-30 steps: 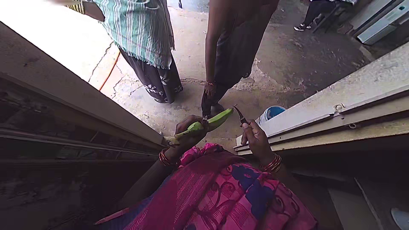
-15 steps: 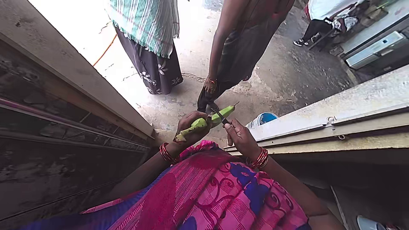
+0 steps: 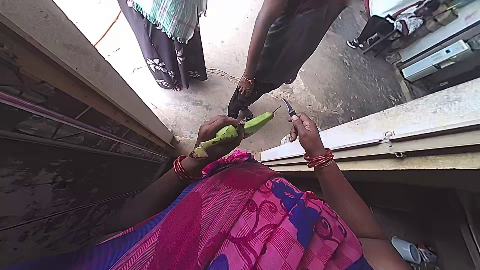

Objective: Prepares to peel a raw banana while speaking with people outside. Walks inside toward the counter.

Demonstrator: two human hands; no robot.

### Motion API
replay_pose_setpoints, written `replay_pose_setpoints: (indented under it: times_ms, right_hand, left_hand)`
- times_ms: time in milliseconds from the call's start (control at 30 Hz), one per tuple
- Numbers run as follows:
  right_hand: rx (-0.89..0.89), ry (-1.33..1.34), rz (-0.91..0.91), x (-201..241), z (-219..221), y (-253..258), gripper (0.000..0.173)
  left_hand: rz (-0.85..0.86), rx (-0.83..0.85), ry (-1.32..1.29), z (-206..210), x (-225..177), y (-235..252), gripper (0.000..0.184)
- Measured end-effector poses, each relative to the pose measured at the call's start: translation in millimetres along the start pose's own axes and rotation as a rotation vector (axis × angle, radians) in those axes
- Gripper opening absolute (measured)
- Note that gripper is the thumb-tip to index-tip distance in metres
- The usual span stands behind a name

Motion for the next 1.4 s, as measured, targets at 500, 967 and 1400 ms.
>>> replay_pose_setpoints:
  times_ms: [500, 967, 1400]
  right_hand:
    - [0.081, -0.312, 0.202, -33, -3, -7, 0.029]
    - [0.345, -0.074, -0.074, 73, 54, -53, 0.032]
    - [-0.597, 0.009, -0.430, 124, -144, -81, 0.022]
  left_hand:
    - [0.156, 0.089, 0.106, 1, -8, -6, 0.018]
    - [0.300, 0.055, 0.082, 5, -38, 27, 0.017]
    - [0.100, 0.006, 0.034, -11, -3, 20, 0.025]
Point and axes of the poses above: each hand's wrist, its own y-axis towards the middle knuckle, its own z-axis out of the palm, x = y × z, the point moved 9 cm from there along y, towards the middle knuckle, and after that the axes turned 10 degrees about y, right-handed, at the moved point
